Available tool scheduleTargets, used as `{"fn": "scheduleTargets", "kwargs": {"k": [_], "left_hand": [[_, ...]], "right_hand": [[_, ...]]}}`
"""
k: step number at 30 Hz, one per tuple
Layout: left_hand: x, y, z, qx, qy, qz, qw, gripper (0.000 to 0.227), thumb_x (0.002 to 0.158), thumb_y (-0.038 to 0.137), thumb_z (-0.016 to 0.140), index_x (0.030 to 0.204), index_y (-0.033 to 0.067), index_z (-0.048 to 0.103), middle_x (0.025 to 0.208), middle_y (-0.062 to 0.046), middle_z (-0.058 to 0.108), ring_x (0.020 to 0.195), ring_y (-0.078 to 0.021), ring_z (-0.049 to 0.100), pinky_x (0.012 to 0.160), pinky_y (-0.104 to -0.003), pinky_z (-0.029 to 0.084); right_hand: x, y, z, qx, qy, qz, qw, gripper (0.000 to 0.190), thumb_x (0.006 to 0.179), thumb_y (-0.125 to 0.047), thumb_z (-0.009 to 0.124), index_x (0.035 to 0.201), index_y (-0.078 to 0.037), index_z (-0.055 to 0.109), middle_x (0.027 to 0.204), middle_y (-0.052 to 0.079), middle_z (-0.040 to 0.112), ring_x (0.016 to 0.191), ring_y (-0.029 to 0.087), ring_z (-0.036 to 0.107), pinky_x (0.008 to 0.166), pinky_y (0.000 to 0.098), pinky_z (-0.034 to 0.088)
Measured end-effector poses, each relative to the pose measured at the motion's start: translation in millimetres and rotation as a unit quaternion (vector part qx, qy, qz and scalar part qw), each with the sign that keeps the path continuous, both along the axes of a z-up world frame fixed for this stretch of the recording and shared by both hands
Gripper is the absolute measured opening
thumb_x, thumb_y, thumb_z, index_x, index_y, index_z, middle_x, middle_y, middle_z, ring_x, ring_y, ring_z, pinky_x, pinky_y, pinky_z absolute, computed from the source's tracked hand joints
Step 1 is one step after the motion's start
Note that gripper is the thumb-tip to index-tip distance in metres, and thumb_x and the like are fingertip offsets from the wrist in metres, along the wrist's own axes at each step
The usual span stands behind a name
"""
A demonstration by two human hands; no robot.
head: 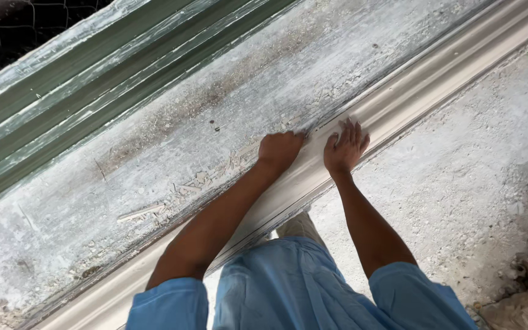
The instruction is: The person sands a long white decorative molding strip using a sanding block. They hold the molding with one hand and move the sanding block back and forth along its length, occasionally repositioning the strip on the workbench.
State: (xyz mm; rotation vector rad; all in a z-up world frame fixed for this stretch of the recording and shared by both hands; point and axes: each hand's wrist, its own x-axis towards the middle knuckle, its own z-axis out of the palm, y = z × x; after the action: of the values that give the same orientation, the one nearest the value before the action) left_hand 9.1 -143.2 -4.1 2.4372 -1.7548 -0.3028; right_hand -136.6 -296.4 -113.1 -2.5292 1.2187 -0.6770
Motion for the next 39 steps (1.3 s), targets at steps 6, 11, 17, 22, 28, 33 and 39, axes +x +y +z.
{"fn": "scheduleTargets", "kwargs": {"k": [6,11,17,22,28,33,39], "left_hand": [[22.8,116.8,14.6,0.058,0.040,0.024,0.997,0.030,0.104,0.024,0.051,0.132,0.0211,0.062,0.098,-0.011,0.073,0.070,-0.0290,0.073,0.053,-0.045,0.060],[22.3,186.0,44.4,0.100,0.003,0.097,0.990,0.041,0.098,0.033,0.052,0.138,0.0265,0.056,0.109,-0.011,0.073,0.065,-0.0331,0.074,0.049,-0.049,0.060],[-8.6,-38.2,-1.4,0.115,-0.047,0.079,0.989,0.025,0.102,0.020,0.056,0.125,0.0208,0.066,0.098,-0.009,0.076,0.081,-0.0278,0.076,0.062,-0.044,0.061],[0.6,-50.2,-10.6,0.197,0.029,0.093,0.975,0.041,0.104,0.030,0.049,0.145,0.0308,0.051,0.108,-0.009,0.074,0.081,-0.0277,0.076,0.058,-0.043,0.062],[-4.2,124.0,12.3,0.058,0.075,0.209,0.973,0.042,0.104,0.055,0.046,0.142,0.0376,0.056,0.105,-0.006,0.079,0.077,-0.0211,0.076,0.067,-0.040,0.060],[-29.0,50.9,-15.8,0.197,0.051,0.291,0.935,0.050,0.105,0.051,0.042,0.154,0.0461,0.042,0.087,-0.008,0.074,0.057,-0.0215,0.067,0.044,-0.036,0.052],[-35.5,-94.6,-22.2,0.069,0.020,0.208,0.976,0.040,0.105,0.032,0.048,0.145,0.0334,0.053,0.085,-0.010,0.074,0.064,-0.0243,0.070,0.049,-0.042,0.055]], "right_hand": [[-1.3,-3.0,7.0,0.014,-0.027,0.013,0.999,0.044,0.102,-0.026,0.041,0.135,-0.003,0.060,0.154,0.018,0.053,0.152,0.038,0.034,0.124,0.0627,0.010],[1.9,-4.4,7.3,0.014,-0.028,0.018,0.999,0.044,0.104,-0.026,0.041,0.138,-0.002,0.057,0.154,0.021,0.052,0.153,0.039,0.032,0.124,0.0618,0.007],[0.0,-5.0,12.0,0.051,-0.093,0.063,0.992,0.053,0.105,-0.026,0.040,0.152,0.001,0.040,0.157,0.018,0.048,0.152,0.034,0.036,0.126,0.0648,0.004],[-45.2,-38.6,9.4,0.211,-0.256,0.190,0.924,0.057,0.106,-0.027,0.046,0.154,-0.001,0.033,0.162,0.021,0.028,0.154,0.038,0.025,0.120,0.0616,0.021],[-46.0,-173.5,17.3,-0.040,-0.065,0.200,0.977,0.050,0.103,-0.022,0.047,0.150,-0.005,0.043,0.164,0.019,0.038,0.157,0.044,0.024,0.126,0.0668,0.011],[-32.2,-209.1,5.2,-0.021,-0.026,0.198,0.980,0.045,0.102,-0.019,0.048,0.143,-0.002,0.054,0.146,0.020,0.058,0.148,0.040,0.041,0.122,0.0652,0.018],[-22.9,-208.3,13.2,-0.054,-0.033,0.202,0.977,0.041,0.103,-0.019,0.046,0.138,-0.003,0.061,0.139,0.016,0.066,0.145,0.037,0.046,0.121,0.0654,0.020]]}}
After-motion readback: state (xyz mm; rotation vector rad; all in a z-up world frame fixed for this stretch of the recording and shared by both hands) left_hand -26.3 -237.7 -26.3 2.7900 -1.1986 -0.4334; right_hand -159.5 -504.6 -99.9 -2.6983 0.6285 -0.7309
